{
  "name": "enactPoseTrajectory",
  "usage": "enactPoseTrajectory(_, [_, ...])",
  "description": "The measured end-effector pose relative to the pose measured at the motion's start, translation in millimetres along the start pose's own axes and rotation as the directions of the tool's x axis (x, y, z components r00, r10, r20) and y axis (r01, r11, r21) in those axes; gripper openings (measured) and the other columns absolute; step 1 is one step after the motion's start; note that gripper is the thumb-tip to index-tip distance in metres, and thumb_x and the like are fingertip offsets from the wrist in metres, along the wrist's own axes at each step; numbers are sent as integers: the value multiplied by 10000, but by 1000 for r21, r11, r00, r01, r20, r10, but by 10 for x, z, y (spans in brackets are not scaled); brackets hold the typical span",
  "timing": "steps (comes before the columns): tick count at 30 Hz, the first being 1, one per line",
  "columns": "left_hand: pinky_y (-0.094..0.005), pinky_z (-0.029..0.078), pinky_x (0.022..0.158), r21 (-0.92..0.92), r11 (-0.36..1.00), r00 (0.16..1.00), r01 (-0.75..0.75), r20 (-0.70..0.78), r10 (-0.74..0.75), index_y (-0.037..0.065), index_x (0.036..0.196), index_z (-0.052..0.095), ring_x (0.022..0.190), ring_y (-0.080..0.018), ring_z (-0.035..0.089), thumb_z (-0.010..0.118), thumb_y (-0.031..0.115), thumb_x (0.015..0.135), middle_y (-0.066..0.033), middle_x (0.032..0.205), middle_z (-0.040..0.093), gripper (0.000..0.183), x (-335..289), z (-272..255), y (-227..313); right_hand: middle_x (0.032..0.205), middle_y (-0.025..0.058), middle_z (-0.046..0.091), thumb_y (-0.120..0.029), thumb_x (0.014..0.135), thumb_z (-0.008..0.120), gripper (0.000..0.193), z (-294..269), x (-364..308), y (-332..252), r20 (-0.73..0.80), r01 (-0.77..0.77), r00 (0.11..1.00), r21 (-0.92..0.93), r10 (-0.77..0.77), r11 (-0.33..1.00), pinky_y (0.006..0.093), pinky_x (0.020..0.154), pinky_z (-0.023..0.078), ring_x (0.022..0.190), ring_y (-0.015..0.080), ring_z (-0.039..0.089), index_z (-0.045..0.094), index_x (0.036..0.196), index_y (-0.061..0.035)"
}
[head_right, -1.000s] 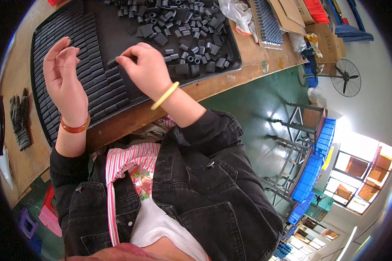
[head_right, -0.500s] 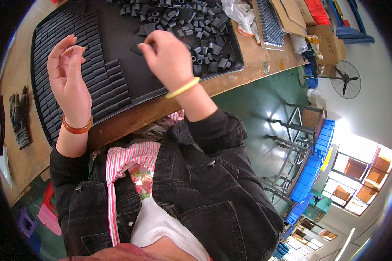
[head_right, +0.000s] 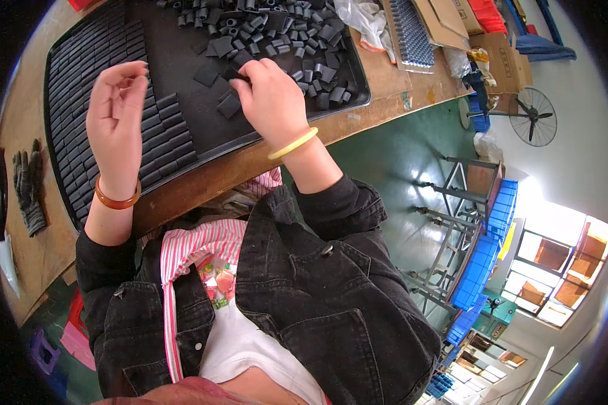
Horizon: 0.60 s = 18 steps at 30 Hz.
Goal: The person sorts small black plastic components by hand, taking them from a pile and arranging them neatly into a sorting tray.
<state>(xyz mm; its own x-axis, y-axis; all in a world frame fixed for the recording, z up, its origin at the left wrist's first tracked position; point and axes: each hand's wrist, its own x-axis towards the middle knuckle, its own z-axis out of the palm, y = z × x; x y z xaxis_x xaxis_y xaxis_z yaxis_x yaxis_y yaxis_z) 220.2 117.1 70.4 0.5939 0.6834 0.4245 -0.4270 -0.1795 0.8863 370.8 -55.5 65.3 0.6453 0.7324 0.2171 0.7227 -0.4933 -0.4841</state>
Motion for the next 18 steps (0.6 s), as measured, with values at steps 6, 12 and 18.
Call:
enactPoseTrajectory(6, [-342,494,833,547,664,824,-509,533,193,77,1144,677,1002,-254,634,722,-9,734,-63,1126,670,421,-21,194,132,705,102,567,-154,880,704,195,-72,-38,-231,118,-88,993,590,22,802,288,579,427,618,145,511,621,864,21])
enactPoseTrajectory(12, [-343,485,847,575,502,740,-646,633,227,94,1139,686,984,-215,619,717,70,738,-14,1131,668,403,14,146,131,823,5,645,-99,915,676,144,-127,-54,-336,222,-60,970,619,-101,783,221,668,469,742,46,548,657,987,24])
enactPoseTrajectory(18, [-340,488,831,572,545,764,-613,605,224,86,1062,694,938,-221,621,741,77,708,-29,1014,668,357,5,164,128,811,49,661,-107,888,657,164,-32,-76,-250,238,-168,971,720,-12,674,260,671,498,724,143,622,648,986,24])
